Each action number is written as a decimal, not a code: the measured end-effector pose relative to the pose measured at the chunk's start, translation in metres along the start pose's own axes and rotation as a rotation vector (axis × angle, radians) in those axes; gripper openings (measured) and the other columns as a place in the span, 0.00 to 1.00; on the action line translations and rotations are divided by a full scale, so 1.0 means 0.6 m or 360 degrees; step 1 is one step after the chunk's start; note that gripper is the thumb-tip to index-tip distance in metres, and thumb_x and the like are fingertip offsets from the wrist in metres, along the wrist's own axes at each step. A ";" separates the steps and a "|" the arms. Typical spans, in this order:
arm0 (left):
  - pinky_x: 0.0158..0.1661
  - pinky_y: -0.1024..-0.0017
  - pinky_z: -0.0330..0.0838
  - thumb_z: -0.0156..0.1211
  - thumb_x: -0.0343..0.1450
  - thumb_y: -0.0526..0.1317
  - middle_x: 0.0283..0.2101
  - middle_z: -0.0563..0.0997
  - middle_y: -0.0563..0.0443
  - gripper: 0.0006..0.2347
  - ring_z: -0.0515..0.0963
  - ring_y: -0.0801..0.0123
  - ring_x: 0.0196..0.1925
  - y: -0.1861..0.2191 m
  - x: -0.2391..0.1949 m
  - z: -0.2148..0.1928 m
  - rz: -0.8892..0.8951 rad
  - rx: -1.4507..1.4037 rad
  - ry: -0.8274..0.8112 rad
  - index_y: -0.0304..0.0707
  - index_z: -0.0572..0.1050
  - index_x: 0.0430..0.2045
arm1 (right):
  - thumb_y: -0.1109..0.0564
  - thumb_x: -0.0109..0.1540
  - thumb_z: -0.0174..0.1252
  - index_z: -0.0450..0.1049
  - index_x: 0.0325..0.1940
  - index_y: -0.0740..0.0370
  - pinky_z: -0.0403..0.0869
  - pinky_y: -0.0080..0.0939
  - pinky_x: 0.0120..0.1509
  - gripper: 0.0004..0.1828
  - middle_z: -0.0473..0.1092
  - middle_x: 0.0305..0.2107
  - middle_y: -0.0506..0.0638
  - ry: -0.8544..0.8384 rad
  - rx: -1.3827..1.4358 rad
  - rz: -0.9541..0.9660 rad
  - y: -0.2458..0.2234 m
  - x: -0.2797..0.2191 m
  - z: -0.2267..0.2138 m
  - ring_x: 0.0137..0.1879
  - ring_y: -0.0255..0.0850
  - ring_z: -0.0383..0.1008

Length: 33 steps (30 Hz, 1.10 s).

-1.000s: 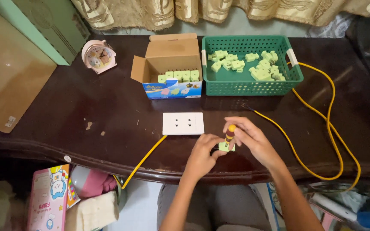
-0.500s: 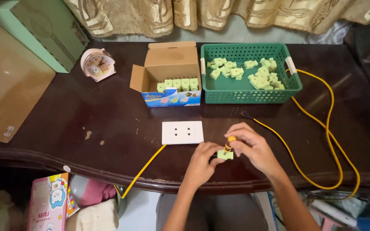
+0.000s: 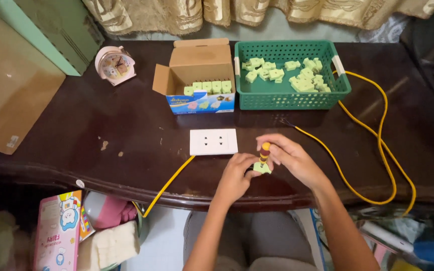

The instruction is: Assembling small green plastic mask components by inserting metal pieces using a small screwdriver.

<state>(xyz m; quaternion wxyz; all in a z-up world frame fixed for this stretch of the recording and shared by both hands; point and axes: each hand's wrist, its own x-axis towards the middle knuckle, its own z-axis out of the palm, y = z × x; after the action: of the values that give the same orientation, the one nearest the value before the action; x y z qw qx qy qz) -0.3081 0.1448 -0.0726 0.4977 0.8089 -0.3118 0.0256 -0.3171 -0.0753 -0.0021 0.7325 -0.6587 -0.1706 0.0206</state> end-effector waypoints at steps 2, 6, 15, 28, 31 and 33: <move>0.68 0.53 0.72 0.70 0.76 0.32 0.53 0.86 0.43 0.13 0.81 0.47 0.62 0.003 -0.001 -0.002 0.0008 -0.0014 -0.0024 0.35 0.85 0.56 | 0.57 0.78 0.48 0.73 0.74 0.72 0.78 0.42 0.43 0.23 0.74 0.52 0.57 -0.0009 0.0018 0.0025 -0.002 0.001 0.006 0.35 0.33 0.63; 0.70 0.54 0.71 0.71 0.77 0.32 0.54 0.87 0.44 0.14 0.81 0.49 0.63 0.007 -0.005 -0.003 -0.0022 -0.0041 -0.0031 0.34 0.85 0.57 | 0.52 0.81 0.43 0.65 0.76 0.65 0.71 0.33 0.42 0.22 0.72 0.48 0.55 0.0029 0.0141 0.0057 -0.001 0.003 0.012 0.37 0.30 0.58; 0.70 0.55 0.71 0.78 0.73 0.38 0.50 0.85 0.46 0.16 0.80 0.52 0.61 0.007 -0.009 0.002 -0.0064 -0.0012 0.0035 0.35 0.85 0.55 | 0.67 0.71 0.65 0.73 0.53 0.67 0.72 0.30 0.36 0.09 0.80 0.48 0.62 0.0293 -0.0088 -0.0147 -0.010 -0.002 0.020 0.33 0.33 0.70; 0.72 0.56 0.68 0.73 0.76 0.35 0.52 0.86 0.49 0.13 0.79 0.55 0.62 0.002 -0.010 0.006 -0.0078 -0.0043 0.0005 0.39 0.85 0.56 | 0.63 0.76 0.55 0.78 0.66 0.74 0.71 0.34 0.30 0.16 0.70 0.26 0.54 0.0166 -0.0072 -0.0092 -0.059 -0.015 0.039 0.25 0.34 0.64; 0.71 0.55 0.68 0.70 0.77 0.34 0.53 0.86 0.46 0.13 0.79 0.52 0.64 0.006 -0.010 0.002 -0.0047 -0.0019 -0.0007 0.38 0.85 0.57 | 0.58 0.78 0.51 0.77 0.72 0.73 0.73 0.32 0.33 0.22 0.77 0.41 0.58 0.0210 -0.0108 0.0035 -0.035 -0.011 0.029 0.32 0.30 0.64; 0.72 0.56 0.68 0.70 0.77 0.33 0.52 0.86 0.46 0.13 0.80 0.52 0.63 0.009 -0.009 0.001 -0.0054 -0.0053 -0.0002 0.36 0.85 0.57 | 0.58 0.77 0.53 0.68 0.75 0.69 0.68 0.32 0.38 0.23 0.75 0.47 0.61 0.0209 0.0070 0.0037 -0.012 -0.008 0.020 0.40 0.35 0.67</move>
<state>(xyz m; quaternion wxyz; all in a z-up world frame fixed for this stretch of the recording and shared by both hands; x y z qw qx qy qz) -0.3154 0.1452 -0.0704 0.5113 0.8057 -0.2987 0.0113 -0.3264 -0.0660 0.0048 0.7561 -0.6443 -0.1141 -0.0105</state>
